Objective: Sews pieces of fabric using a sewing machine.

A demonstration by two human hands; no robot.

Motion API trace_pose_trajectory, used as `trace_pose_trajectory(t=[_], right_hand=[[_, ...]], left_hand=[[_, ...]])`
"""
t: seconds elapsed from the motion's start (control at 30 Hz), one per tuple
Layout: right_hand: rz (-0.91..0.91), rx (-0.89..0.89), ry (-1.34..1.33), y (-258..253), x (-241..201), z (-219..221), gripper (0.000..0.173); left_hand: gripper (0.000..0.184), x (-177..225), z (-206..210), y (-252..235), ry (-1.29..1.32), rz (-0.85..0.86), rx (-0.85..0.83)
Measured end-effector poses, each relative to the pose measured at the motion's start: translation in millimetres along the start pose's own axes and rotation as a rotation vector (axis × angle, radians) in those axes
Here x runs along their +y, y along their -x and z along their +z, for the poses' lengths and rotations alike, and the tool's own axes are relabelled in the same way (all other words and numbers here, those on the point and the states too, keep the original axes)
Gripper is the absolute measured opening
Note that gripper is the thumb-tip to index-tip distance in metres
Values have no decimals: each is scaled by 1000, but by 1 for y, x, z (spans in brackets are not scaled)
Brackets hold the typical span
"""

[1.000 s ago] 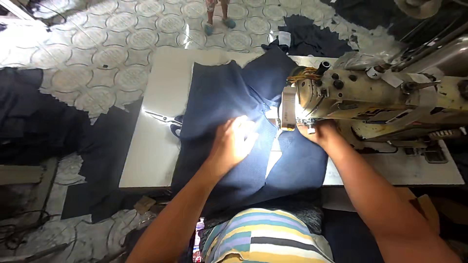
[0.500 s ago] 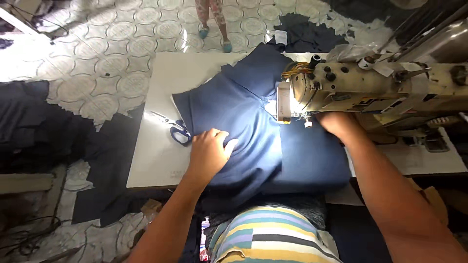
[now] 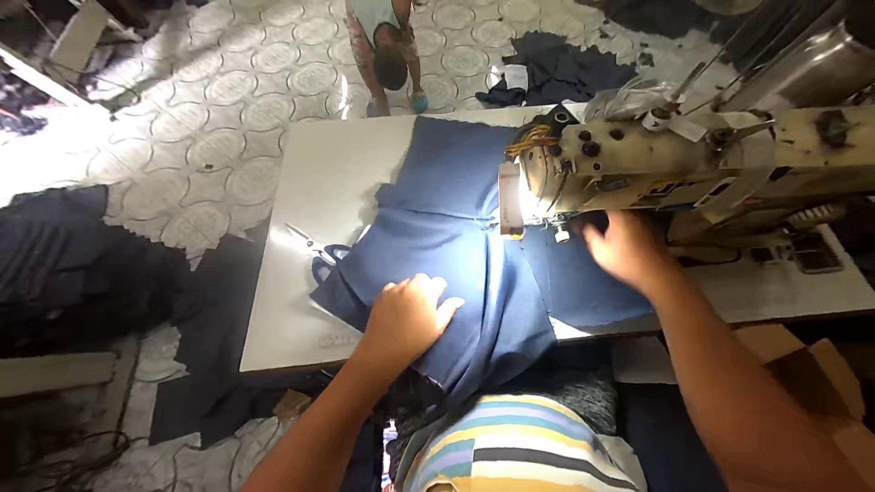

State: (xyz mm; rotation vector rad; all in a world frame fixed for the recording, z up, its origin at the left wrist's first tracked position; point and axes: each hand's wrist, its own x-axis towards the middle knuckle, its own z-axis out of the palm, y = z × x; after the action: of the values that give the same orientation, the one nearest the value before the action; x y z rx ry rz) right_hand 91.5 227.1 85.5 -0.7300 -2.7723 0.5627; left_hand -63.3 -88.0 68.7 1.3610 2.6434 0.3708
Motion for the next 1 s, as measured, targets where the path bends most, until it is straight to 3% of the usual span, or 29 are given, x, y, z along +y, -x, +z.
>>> trace_pose_trajectory(t=[0.07, 0.13, 0.17, 0.2, 0.27, 0.37, 0.47, 0.57, 0.7, 0.8, 0.9, 0.93, 1.0], right_hand=[[-88, -195, -333, 67, -3, 6, 25], [-22, -665, -716, 132, 11, 31, 32], [79, -818, -809, 151, 20, 52, 39], [217, -837, -811, 163, 25, 77, 44], [442, -690, -709, 170, 22, 125, 43], [305, -626, -640, 162, 3, 165, 36], [233, -751, -662, 156, -17, 150, 26], [318, -770, -1005, 160, -3, 118, 23], [287, -808, -756, 153, 6, 135, 31], [167, -761, -921, 152, -21, 160, 28], [162, -829, -889, 159, -32, 143, 31], [221, -797, -915, 164, -27, 131, 26], [347, -567, -1119, 172, -10, 94, 15]], left_hand=[[43, -12, -6, -22, 4, 29, 96], [45, -19, -8, -48, -12, 59, 115], [48, -22, -8, -65, -34, 65, 113], [52, -24, -6, -82, -64, 61, 110], [57, -26, 0, -114, -129, 38, 85], [62, -26, 11, -143, -172, -31, -4], [60, -26, 15, -143, -196, -96, -45], [57, -19, 10, -131, -264, -129, -56], [62, -16, 14, -125, -276, -165, -61], [65, -10, 14, -128, -260, -196, -58], [63, -10, 12, -124, -257, -206, -59], [61, -9, 10, -119, -262, -206, -57], [60, -4, 1, -107, -300, -229, -104]])
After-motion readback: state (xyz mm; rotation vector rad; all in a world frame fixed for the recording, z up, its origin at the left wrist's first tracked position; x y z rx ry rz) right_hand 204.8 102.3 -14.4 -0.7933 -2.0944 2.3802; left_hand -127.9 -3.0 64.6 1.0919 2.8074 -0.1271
